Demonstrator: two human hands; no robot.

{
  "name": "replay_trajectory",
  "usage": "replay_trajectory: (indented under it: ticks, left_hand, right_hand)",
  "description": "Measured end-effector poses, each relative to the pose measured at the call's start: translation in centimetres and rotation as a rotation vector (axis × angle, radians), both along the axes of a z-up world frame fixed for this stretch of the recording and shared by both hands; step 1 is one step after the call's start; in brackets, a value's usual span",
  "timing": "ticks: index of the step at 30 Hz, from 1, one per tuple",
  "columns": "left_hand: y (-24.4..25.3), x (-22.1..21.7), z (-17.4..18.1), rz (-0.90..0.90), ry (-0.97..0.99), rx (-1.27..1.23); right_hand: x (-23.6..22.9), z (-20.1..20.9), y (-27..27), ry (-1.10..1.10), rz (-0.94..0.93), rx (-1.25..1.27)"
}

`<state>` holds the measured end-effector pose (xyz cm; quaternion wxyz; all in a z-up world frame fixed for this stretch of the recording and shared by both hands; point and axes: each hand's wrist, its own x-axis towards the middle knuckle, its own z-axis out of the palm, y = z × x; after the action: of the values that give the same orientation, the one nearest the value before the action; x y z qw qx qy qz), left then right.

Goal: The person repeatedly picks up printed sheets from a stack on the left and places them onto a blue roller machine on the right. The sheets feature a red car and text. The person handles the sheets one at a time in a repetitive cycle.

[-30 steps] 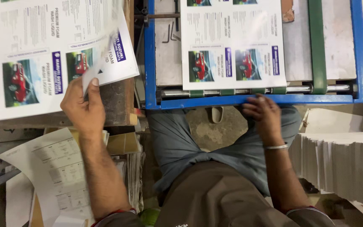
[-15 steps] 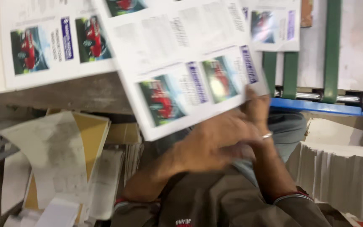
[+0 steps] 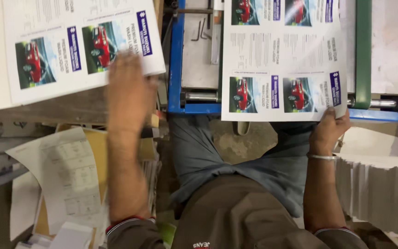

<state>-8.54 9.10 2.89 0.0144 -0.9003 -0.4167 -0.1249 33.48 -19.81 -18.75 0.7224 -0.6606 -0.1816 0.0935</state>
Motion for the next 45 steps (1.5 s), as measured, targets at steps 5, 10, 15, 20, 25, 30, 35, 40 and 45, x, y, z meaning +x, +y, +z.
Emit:
replay_trajectory:
  ticks: [5,10,15,20,25,30,35,40,45]
  left_hand:
    - [1.8,-3.6,-5.0,-0.043,-0.067,0.196]
    - [1.3,-3.2,-5.6,-0.049,-0.071,0.352]
    - [0.7,-3.4,-3.5,-0.044,-0.080,0.196]
    - [1.7,-5.5,-2.2,-0.064,-0.227,-0.026]
    - [3.9,-6.8,-4.7,0.109,-0.900,-0.451]
    - [6.3,-9.9,-9.5,0.204,-0.922,-0.409]
    - [8.1,-14.3,-11.5,0.131,-1.042,-0.531]
    - [9.5,-10.5,-9.4,0.162,-0.903,-0.361]
    - [3.0,-1.3,-6.1,0.051,-0.663,-0.005]
  right_hand:
    - [-3.8,0.0,-3.2,0.015,-0.070,-0.062]
    - [-8.4,0.2,-5.8,-0.018,-0.106,-0.215]
    - [-8.7,-0.8,-5.3,0.071,-0.080,-0.163]
    - [-5.4,-0.5,-1.5,-0.057,0.058,-0.152]
    - [-2.3,-0.6,1.3,0.194,0.155,0.024]
    - [-2.0,-1.7,0.3,0.372,0.215,0.023]
    - [-3.2,-1.8,0.3,0.350,0.168,0.029]
    - [-5.7,2.4,3.3,0.427,0.332,-0.049]
    - [-12.1,8.9,9.1,0.324,0.848,0.023]
